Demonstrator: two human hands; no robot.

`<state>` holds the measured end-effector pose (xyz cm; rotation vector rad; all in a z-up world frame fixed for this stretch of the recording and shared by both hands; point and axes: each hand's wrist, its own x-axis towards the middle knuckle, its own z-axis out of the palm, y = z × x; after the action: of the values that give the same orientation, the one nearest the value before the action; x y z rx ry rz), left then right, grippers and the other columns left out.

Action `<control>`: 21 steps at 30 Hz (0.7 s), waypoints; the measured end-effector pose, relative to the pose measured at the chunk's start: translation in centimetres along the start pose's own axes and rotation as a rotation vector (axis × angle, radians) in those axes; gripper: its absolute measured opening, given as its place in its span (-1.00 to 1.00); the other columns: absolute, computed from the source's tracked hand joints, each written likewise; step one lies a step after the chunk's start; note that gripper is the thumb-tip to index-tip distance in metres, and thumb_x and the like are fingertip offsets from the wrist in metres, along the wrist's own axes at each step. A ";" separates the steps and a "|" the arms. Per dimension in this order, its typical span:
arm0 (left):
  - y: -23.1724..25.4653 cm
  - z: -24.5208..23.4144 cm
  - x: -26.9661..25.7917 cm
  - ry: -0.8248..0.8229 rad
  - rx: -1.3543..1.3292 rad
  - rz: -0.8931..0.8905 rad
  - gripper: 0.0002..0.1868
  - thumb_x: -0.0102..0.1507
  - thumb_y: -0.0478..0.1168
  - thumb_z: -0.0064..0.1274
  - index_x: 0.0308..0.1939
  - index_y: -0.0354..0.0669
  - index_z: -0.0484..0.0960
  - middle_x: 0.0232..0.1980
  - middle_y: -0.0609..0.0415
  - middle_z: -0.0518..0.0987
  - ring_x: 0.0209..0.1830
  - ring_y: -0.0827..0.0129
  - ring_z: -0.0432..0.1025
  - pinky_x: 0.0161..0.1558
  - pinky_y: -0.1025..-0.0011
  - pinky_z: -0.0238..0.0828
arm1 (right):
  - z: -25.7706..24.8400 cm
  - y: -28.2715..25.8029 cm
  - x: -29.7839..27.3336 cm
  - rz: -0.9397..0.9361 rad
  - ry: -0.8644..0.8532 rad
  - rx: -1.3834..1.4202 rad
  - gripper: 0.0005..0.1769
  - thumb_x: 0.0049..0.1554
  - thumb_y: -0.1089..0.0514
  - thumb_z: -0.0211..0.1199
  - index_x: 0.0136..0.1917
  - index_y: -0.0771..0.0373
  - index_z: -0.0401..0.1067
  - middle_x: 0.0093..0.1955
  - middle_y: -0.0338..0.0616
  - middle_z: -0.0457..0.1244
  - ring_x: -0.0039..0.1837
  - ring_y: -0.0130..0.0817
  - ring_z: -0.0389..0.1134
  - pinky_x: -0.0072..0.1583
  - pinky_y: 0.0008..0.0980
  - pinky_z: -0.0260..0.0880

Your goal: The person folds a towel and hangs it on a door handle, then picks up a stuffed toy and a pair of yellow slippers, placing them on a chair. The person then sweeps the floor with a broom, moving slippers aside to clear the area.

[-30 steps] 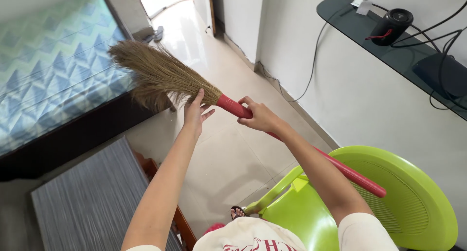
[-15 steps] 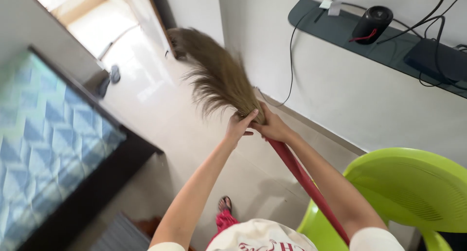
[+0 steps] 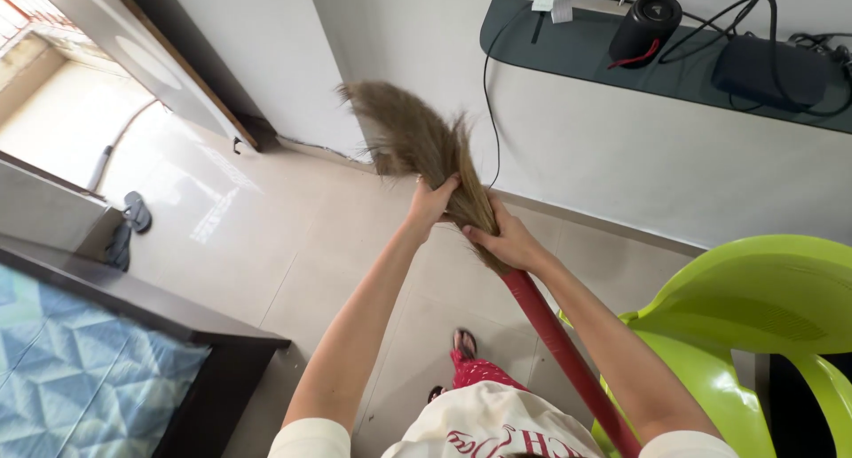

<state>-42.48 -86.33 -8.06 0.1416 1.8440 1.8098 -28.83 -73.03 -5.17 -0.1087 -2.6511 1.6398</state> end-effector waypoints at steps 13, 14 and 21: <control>4.1 4.0 21.1 -0.174 0.142 0.055 -0.35 0.29 0.21 0.03 0.27 -0.15 0.39 0.31 -0.04 0.50 0.19 0.24 0.46 -0.07 0.21 0.54 | -13.0 9.1 10.0 0.164 0.440 0.081 -0.05 0.22 0.00 0.17 0.72 0.08 -0.22 0.58 0.00 0.11 0.49 -0.04 0.15 0.40 -0.17 0.12; 4.4 4.5 23.1 -0.128 0.207 0.098 -0.39 0.29 0.18 0.05 0.21 -0.19 0.45 0.26 -0.07 0.55 0.13 0.23 0.50 -0.07 0.19 0.55 | -14.1 9.6 9.7 0.237 0.470 0.195 -0.02 0.21 0.01 0.17 0.75 0.03 -0.24 0.55 -0.03 0.15 0.37 0.03 0.22 0.27 -0.08 0.23; 6.9 10.0 33.7 -0.059 0.688 0.552 -0.62 0.33 -0.02 0.05 0.15 -0.13 0.50 0.18 -0.10 0.53 0.00 0.09 0.55 0.01 0.16 0.48 | -16.1 10.9 8.5 0.600 0.656 0.325 0.02 0.28 0.07 0.12 0.85 -0.12 -0.30 0.40 0.12 0.28 0.12 0.32 0.34 0.16 0.08 0.34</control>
<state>-68.54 -61.91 -11.19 1.0262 2.4725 1.3592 -35.84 -53.20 -7.83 -1.2798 -1.9166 1.7217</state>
